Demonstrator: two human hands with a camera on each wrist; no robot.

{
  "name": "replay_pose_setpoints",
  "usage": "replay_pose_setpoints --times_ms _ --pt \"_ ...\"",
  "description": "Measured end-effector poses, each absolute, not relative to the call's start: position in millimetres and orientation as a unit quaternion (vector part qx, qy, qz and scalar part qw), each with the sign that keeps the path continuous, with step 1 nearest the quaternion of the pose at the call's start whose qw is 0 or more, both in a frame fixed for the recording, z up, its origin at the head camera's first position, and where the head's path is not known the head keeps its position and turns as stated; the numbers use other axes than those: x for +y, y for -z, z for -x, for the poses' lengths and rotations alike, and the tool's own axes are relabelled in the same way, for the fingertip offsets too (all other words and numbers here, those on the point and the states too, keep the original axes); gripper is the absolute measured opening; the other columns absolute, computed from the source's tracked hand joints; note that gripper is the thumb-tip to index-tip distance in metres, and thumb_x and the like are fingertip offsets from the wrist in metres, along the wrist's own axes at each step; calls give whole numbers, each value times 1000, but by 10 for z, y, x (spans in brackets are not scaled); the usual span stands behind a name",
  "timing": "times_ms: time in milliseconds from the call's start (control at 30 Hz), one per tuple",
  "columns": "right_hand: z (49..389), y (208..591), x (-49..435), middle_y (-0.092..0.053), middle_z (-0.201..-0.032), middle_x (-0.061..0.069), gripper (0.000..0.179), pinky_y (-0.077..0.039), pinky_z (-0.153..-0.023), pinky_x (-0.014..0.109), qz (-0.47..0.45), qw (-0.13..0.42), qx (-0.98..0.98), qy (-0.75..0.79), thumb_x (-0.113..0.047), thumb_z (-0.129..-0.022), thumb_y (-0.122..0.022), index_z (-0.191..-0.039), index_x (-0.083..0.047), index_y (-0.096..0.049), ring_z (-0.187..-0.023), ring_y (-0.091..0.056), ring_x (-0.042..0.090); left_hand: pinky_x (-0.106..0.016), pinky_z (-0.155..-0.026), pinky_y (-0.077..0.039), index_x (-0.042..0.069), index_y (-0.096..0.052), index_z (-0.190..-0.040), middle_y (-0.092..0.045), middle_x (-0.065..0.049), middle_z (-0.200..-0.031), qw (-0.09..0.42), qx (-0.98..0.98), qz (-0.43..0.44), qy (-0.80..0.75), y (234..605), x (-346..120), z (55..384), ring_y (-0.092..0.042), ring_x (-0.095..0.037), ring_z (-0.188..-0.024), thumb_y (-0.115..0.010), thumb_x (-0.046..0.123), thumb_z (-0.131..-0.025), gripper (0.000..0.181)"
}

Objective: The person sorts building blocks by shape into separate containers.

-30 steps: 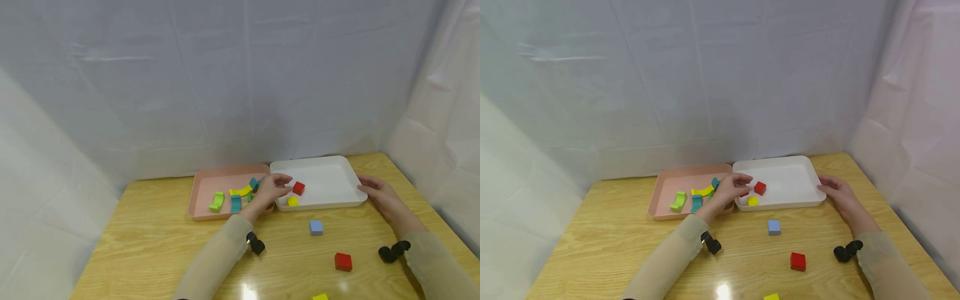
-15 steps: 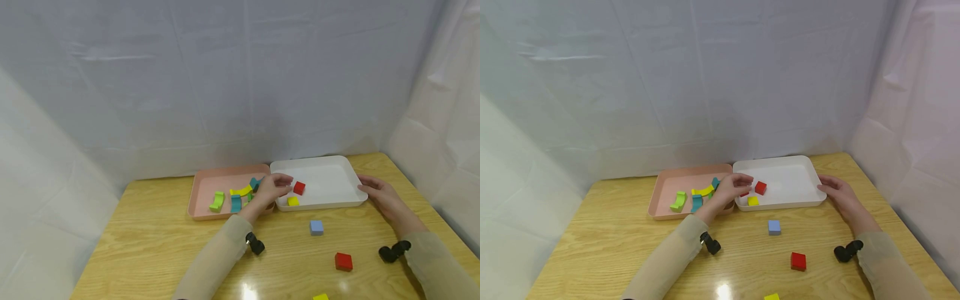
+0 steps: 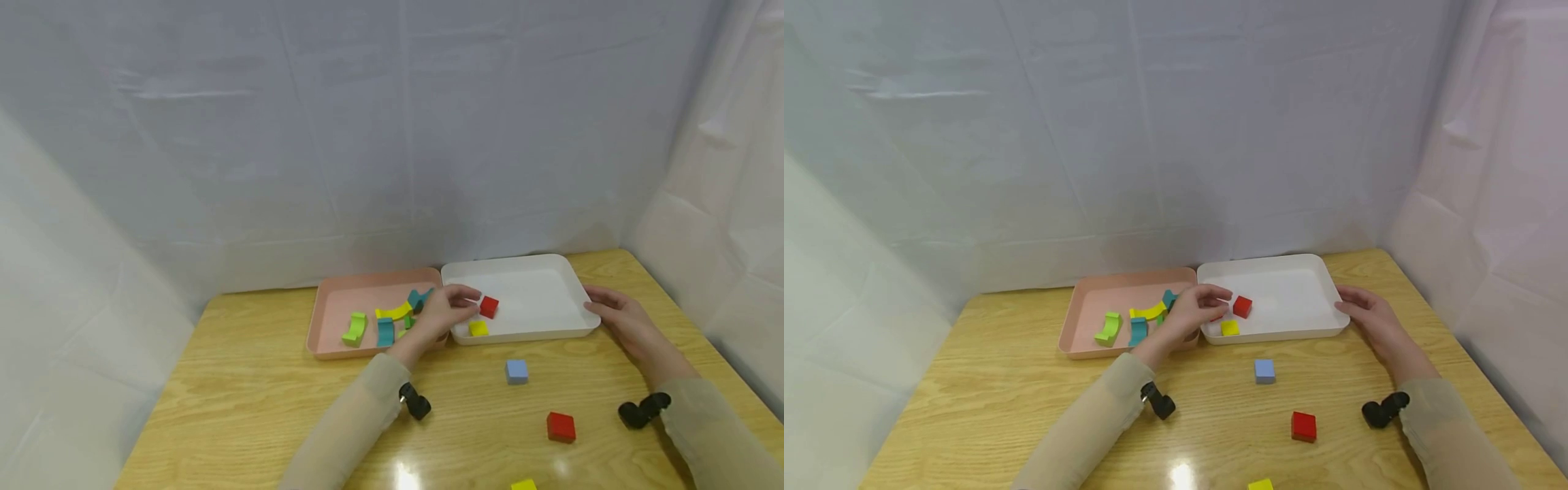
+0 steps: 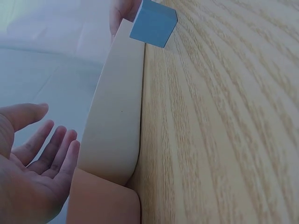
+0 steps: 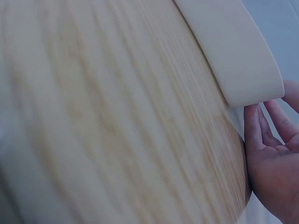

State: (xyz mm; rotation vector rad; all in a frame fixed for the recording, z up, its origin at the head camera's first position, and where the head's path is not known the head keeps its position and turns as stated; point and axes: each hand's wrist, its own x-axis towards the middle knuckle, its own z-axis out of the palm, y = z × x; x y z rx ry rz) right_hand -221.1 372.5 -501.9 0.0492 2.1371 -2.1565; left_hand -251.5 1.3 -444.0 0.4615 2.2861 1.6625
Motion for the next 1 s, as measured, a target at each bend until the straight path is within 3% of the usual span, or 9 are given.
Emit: replay_pose_setpoints --times_ms 233,667,1000 --pt "2212 5012 3721 -66 -111 -32 31 -51 -86 3 -17 52 711 701 -11 -106 -65 -130 -30 -67 -101 -61 -15 -26 -93 -61 2 -73 -128 -72 -18 -129 158 767 -147 -604 4424 34 2465 -68 -19 -103 -75 5 -99 30" --pt "2223 5026 3722 -65 -112 -33 34 -51 -87 4 -17 54 715 697 -12 -107 -65 -137 -27 -65 -102 -61 -16 -15 -84 -55 2 -74 -126 -73 -17 -128 135 789 -209 -562 4442 32 2418 -69 -28 -109 -74 9 -100 27" --pt "2227 5027 3721 -66 -111 -32 32 -52 -86 4 -21 54 705 707 -10 -106 -65 -133 -28 -67 -102 -61 -14 -17 -87 -58 2 -74 -127 -74 -18 -127 149 783 -223 -561 4453 41 2371 -70 -27 -111 -75 12 -99 29"
